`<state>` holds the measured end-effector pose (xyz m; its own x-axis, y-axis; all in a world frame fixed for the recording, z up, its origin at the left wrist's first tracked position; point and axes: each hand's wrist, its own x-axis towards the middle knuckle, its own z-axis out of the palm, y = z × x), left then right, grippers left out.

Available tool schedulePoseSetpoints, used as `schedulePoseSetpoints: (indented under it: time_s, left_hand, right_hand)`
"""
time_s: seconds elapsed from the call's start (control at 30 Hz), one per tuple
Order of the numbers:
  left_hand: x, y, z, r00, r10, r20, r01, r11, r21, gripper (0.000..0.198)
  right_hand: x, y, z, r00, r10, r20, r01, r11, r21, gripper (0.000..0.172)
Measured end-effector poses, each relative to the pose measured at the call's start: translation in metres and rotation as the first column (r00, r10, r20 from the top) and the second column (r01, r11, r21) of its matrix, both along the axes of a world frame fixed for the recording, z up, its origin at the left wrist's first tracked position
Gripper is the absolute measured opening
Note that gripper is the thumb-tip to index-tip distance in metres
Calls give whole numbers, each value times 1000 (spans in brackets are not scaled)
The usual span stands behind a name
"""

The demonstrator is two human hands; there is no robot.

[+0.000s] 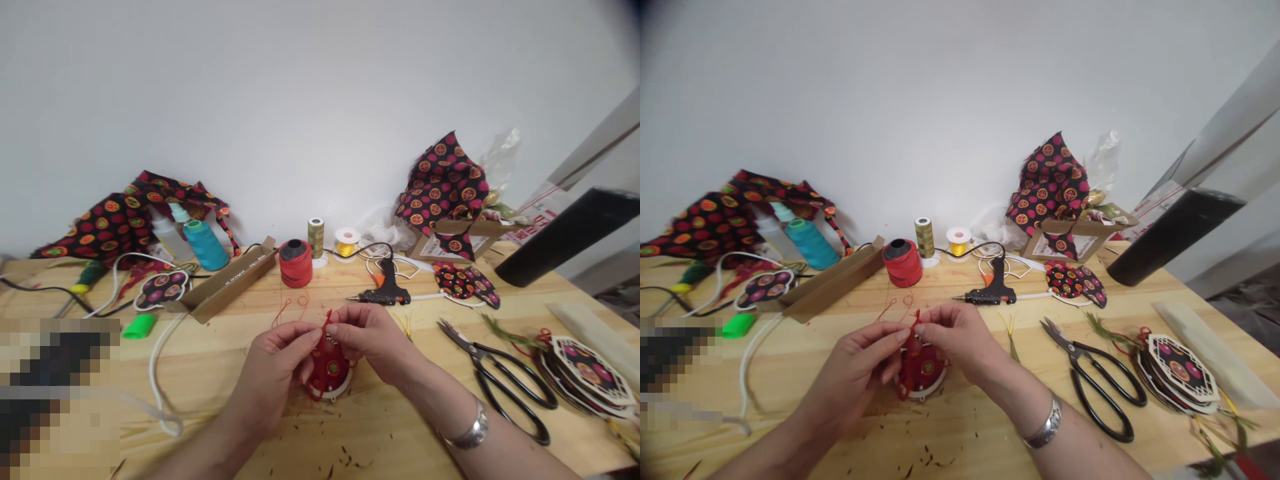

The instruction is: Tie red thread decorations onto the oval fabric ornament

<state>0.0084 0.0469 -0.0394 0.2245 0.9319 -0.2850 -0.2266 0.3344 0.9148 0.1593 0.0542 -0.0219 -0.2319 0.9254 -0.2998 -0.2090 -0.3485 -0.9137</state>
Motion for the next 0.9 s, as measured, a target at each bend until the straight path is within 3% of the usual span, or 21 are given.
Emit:
schedulePoseSetpoints:
  time_s: [0.9]
  left_hand:
    - [-1,0,0,1000,-1,-7,1,1000,3,10]
  right_hand:
    - [2,1,-4,1000,24,-3,-24,999,27,20]
